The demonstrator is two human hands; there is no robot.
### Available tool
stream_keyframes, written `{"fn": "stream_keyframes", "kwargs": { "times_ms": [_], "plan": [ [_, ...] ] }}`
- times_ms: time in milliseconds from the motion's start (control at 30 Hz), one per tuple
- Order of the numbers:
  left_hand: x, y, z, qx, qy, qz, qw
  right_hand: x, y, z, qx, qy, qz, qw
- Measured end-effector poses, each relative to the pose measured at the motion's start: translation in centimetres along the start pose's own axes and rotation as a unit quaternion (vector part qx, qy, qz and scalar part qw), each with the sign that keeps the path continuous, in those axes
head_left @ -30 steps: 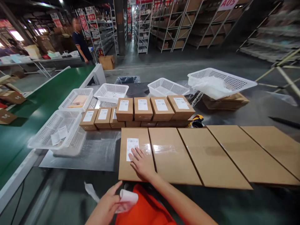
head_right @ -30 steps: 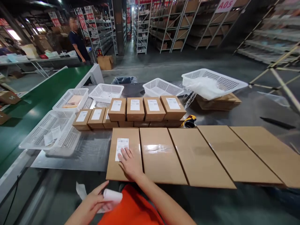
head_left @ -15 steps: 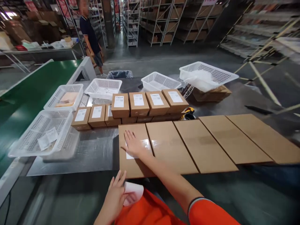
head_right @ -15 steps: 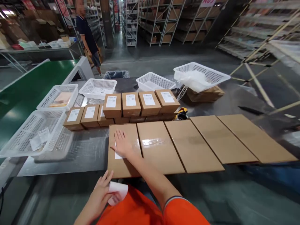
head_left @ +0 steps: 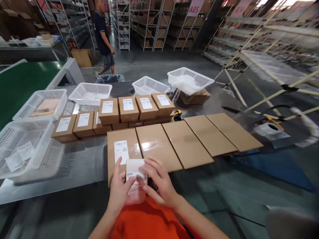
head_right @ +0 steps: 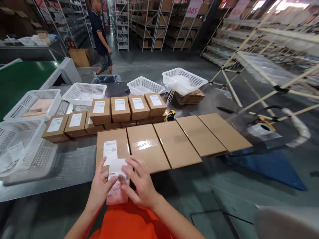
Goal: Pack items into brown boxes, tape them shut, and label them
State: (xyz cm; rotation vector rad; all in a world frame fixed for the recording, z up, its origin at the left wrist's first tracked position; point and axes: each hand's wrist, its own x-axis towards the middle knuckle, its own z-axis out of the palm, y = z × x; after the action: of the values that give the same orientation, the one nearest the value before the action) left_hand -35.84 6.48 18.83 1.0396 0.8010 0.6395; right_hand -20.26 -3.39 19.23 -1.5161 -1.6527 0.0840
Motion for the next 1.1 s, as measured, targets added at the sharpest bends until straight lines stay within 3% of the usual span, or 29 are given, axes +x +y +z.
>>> {"fn": "stream_keyframes", "kwargs": {
  "times_ms": [100,233,333,433,533,633,733,833,933,1000,1100],
  "plan": [
    [-0.8,-0.7,4.4,0.014,-0.013,0.029,0.999,0.0,0.5,-3.0,0.027,-0.018,0.003,0.999],
    [-1.2,-3.0,9.3,0.085,0.003,0.045,0.995,-2.1,3.8,-6.8,0.193,-0.020,0.158,0.968],
    [-0.9,-4.8,12.8,0.128,0.031,0.037,0.991,-3.7,6.7,-9.4,0.242,-0.064,0.212,0.945],
    [-0.6,-6.1,15.5,0.173,0.089,0.041,0.980,-4.5,8.8,-11.0,0.253,-0.103,0.225,0.935],
    [-0.3,-7.0,17.0,0.212,0.146,0.059,0.964,-4.8,10.2,-11.3,0.261,-0.124,0.225,0.931],
    [0.1,-8.0,17.5,0.208,0.196,0.058,0.957,-3.7,11.9,-10.5,0.255,-0.107,0.192,0.942],
    [0.5,-9.8,17.3,0.142,0.209,0.014,0.968,0.1,14.9,-8.4,0.168,-0.077,0.187,0.965],
    [0.7,-12.7,16.5,0.071,0.188,-0.040,0.979,5.4,18.2,-5.2,0.018,-0.059,0.201,0.978],
    [0.1,-16.5,14.9,0.086,0.186,-0.062,0.977,9.0,20.4,-2.4,-0.042,-0.049,0.201,0.977],
    [-1.0,-19.1,13.5,0.126,0.177,-0.060,0.974,9.1,21.0,-1.1,-0.077,-0.047,0.190,0.978],
    [-3.6,-21.3,11.7,0.150,0.158,-0.050,0.975,6.7,20.8,0.2,-0.129,-0.055,0.163,0.977]
  ]
}}
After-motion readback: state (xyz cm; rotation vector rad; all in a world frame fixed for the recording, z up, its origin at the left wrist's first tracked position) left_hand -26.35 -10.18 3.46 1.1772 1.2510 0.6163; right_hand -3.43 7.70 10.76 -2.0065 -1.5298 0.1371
